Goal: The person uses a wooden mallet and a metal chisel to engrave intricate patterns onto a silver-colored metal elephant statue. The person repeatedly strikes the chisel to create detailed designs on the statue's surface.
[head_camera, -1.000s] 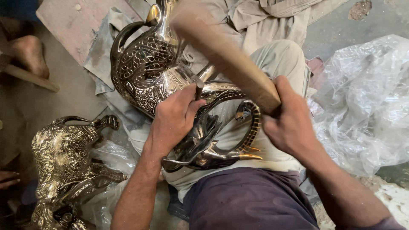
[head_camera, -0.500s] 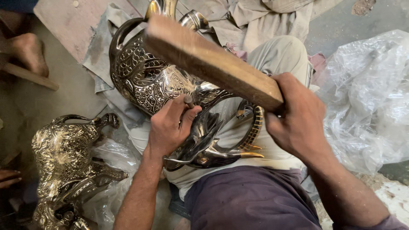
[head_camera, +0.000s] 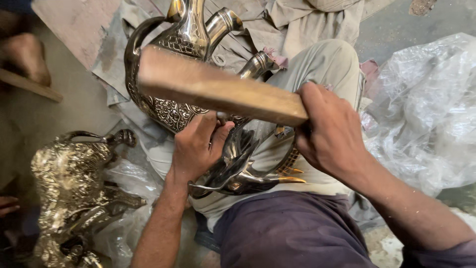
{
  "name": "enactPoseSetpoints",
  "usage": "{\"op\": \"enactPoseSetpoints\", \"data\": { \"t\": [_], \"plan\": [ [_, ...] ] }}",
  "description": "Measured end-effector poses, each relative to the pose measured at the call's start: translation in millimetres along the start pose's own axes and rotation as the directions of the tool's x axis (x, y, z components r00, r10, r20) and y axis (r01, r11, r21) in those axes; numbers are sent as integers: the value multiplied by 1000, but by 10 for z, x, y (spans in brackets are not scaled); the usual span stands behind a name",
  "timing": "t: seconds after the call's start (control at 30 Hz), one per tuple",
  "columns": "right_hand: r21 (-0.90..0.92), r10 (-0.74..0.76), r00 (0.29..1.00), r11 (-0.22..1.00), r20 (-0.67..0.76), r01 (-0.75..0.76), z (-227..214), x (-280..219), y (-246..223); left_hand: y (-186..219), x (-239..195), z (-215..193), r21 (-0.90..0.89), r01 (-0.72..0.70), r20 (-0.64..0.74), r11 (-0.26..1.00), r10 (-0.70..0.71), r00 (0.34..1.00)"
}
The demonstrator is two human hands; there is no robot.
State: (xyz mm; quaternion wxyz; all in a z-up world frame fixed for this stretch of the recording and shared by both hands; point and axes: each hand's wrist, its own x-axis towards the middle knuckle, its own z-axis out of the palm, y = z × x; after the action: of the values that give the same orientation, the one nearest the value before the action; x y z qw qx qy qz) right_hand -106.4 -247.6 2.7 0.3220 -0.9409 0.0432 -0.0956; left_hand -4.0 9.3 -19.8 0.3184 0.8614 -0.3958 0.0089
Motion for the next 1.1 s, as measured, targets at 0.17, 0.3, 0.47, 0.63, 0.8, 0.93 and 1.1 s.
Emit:
{"op": "enactPoseSetpoints", "data": {
  "t": [0.17,0.3,0.47,0.63,0.8,0.93,1.1],
  "plan": [
    [-95,104,994,990,12,-103,-108,-76,84,-6,15,-199,-275,163,-126,947,-204,971],
    [216,456,885,859,90,-465,50,-189,208,62,-5,-489,-444,246,-187,862,-357,915],
    [351,622,769,694,148,-629,320,-270,298,122,221,-447,-202,245,-81,948,-266,961],
    [436,542,830,720,135,-541,313,-204,325,154,438,-229,-153,141,44,978,-136,990],
    [404,524,836,737,164,-542,203,-17,244,178,521,-111,43,144,227,989,-150,962],
    [356,430,897,826,106,-438,128,96,214,188,519,-97,79,74,201,994,-88,976],
    [289,334,942,899,34,-329,92,154,203,136,528,-56,103,0,184,995,-19,983]
  ]
}}
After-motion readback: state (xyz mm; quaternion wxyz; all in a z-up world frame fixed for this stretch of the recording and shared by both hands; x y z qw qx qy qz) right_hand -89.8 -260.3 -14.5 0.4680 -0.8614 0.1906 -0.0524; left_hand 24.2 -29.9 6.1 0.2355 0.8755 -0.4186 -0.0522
